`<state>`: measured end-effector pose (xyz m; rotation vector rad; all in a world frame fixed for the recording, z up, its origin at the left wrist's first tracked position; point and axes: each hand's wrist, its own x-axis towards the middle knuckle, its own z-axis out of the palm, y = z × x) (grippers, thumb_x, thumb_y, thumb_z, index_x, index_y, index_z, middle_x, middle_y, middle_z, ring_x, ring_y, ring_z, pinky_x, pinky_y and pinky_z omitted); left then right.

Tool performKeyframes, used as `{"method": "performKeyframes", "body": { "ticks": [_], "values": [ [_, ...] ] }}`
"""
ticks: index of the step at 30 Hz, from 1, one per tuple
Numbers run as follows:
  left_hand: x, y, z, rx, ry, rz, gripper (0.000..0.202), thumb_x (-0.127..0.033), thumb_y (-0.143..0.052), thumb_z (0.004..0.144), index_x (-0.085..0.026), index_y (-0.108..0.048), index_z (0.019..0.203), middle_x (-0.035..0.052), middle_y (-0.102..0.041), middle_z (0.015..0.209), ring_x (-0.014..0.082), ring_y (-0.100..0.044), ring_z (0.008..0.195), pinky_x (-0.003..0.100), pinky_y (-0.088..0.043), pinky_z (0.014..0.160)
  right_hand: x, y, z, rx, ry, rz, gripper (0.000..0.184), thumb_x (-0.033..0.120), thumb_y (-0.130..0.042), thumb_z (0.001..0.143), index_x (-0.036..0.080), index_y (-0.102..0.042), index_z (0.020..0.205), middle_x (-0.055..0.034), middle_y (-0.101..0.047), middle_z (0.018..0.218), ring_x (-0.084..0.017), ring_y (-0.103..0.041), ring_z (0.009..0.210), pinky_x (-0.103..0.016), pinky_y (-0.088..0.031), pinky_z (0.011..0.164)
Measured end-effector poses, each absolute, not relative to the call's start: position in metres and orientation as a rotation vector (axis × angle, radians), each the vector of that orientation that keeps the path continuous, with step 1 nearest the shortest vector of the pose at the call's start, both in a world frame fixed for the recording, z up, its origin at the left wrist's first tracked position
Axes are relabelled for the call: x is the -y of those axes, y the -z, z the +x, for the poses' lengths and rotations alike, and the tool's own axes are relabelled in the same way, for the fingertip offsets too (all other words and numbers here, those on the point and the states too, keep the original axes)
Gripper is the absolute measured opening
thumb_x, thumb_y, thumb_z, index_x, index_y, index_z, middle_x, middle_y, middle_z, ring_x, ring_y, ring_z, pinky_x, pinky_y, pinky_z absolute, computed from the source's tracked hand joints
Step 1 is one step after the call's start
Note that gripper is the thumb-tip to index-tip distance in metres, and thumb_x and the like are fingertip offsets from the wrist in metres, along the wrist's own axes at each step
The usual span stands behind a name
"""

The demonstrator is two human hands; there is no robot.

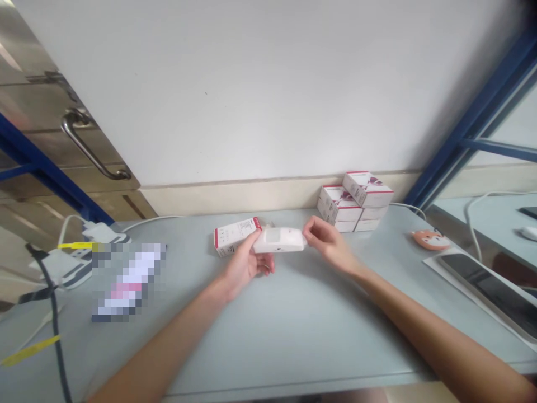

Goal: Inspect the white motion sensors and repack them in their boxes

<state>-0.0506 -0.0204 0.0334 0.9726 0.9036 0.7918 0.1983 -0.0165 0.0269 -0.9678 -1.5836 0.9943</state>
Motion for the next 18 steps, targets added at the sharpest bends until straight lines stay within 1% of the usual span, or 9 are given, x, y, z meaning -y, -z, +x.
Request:
{"method": "performKeyframes", "body": {
  "ticks": [2, 4, 6, 8, 9, 12, 14, 16, 18],
  "values": [
    [0.017, -0.033, -0.054, -0.895, -0.721, 0.923, 0.056, -0.070, -0.048, 0.098, -0.019, -0.071, 0.096, 0.0043, -0.068, 0.066, 0.0190, -0.065, 0.062, 0.030, -0.048, 0.064, 0.022, -0.034, 0.199, 1.712, -0.962, -0.971, 0.031, 0.049, -0.069, 0.095, 0.024, -0.059, 0.082, -0.0002, -0.058, 0.079, -0.018, -0.050, 0.077, -0.033, -0.038, 0.074],
    [0.015, -0.032, -0.056, -0.884, -0.686, 0.924, 0.056, -0.070, -0.049, 0.098, -0.019, -0.071, 0.098, 0.0045, -0.069, 0.068, 0.0188, -0.064, 0.061, 0.031, -0.048, 0.063, 0.027, -0.038, 0.200, 1.841, -1.031, -0.946, 0.033, 0.049, -0.074, 0.093, 0.023, -0.061, 0.077, -0.0012, -0.059, 0.080, -0.018, -0.051, 0.078, -0.033, -0.039, 0.074],
    [0.015, -0.033, -0.057, -0.869, -0.688, 0.923, 0.054, -0.070, -0.052, 0.097, -0.020, -0.070, 0.100, 0.0037, -0.069, 0.071, 0.0181, -0.062, 0.060, 0.030, -0.049, 0.061, 0.032, -0.038, 0.196, 1.903, -1.099, -0.928, 0.033, 0.048, -0.080, 0.088, 0.023, -0.060, 0.079, -0.0016, -0.061, 0.086, -0.018, -0.053, 0.080, -0.033, -0.041, 0.075],
    [0.015, -0.035, -0.055, -0.863, -0.715, 0.888, 0.050, -0.069, -0.056, 0.096, -0.021, -0.069, 0.103, 0.0041, -0.072, 0.081, 0.0190, -0.066, 0.067, 0.030, -0.051, 0.063, 0.036, -0.032, 0.190, 1.903, -1.098, -0.950, 0.035, 0.047, -0.085, 0.083, 0.025, -0.059, 0.091, -0.0015, -0.064, 0.094, -0.019, -0.055, 0.083, -0.033, -0.043, 0.075],
    [0.016, -0.036, -0.054, -0.862, -0.736, 0.865, 0.049, -0.068, -0.057, 0.096, -0.022, -0.069, 0.106, 0.0052, -0.075, 0.090, 0.0203, -0.070, 0.075, 0.030, -0.054, 0.067, 0.038, -0.028, 0.186, 1.916, -1.076, -0.969, 0.040, 0.048, -0.087, 0.082, 0.026, -0.059, 0.101, -0.0016, -0.065, 0.097, -0.019, -0.057, 0.083, -0.033, -0.044, 0.075],
    [0.020, -0.037, -0.050, -0.811, -0.791, 0.838, 0.052, -0.069, -0.056, 0.098, -0.026, -0.068, 0.124, 0.0078, -0.075, 0.121, 0.0244, -0.073, 0.107, 0.035, -0.059, 0.088, 0.044, -0.018, 0.177, 2.061, -0.948, -0.994, 0.071, 0.052, -0.085, 0.083, 0.032, -0.049, 0.141, -0.0043, -0.071, 0.109, -0.021, -0.062, 0.082, -0.034, -0.045, 0.074],
    [0.023, -0.035, -0.048, -0.765, -0.775, 0.890, 0.056, -0.071, -0.052, 0.099, -0.028, -0.068, 0.130, 0.0088, -0.075, 0.127, 0.0257, -0.072, 0.113, 0.038, -0.058, 0.095, 0.046, -0.016, 0.174, 2.146, -0.867, -0.980, 0.085, 0.054, -0.081, 0.087, 0.037, -0.037, 0.159, -0.0056, -0.073, 0.115, -0.022, -0.065, 0.083, -0.035, -0.046, 0.075],
    [0.025, -0.032, -0.048, -0.780, -0.738, 0.993, 0.059, -0.073, -0.049, 0.100, -0.027, -0.069, 0.130, 0.0096, -0.076, 0.123, 0.0260, -0.074, 0.109, 0.039, -0.058, 0.095, 0.047, -0.017, 0.173, 2.137, -0.847, -0.945, 0.084, 0.053, -0.078, 0.090, 0.040, -0.036, 0.162, -0.0060, -0.073, 0.122, -0.023, -0.065, 0.086, -0.036, -0.049, 0.077],
    [0.025, -0.030, -0.050, -0.873, -0.744, 1.135, 0.059, -0.074, -0.049, 0.099, -0.026, -0.072, 0.123, 0.0088, -0.078, 0.117, 0.0249, -0.074, 0.102, 0.036, -0.058, 0.090, 0.047, -0.018, 0.173, 2.068, -0.867, -0.916, 0.076, 0.050, -0.077, 0.091, 0.039, -0.043, 0.157, -0.0065, -0.071, 0.131, -0.023, -0.066, 0.091, -0.037, -0.051, 0.081]
  ]
}}
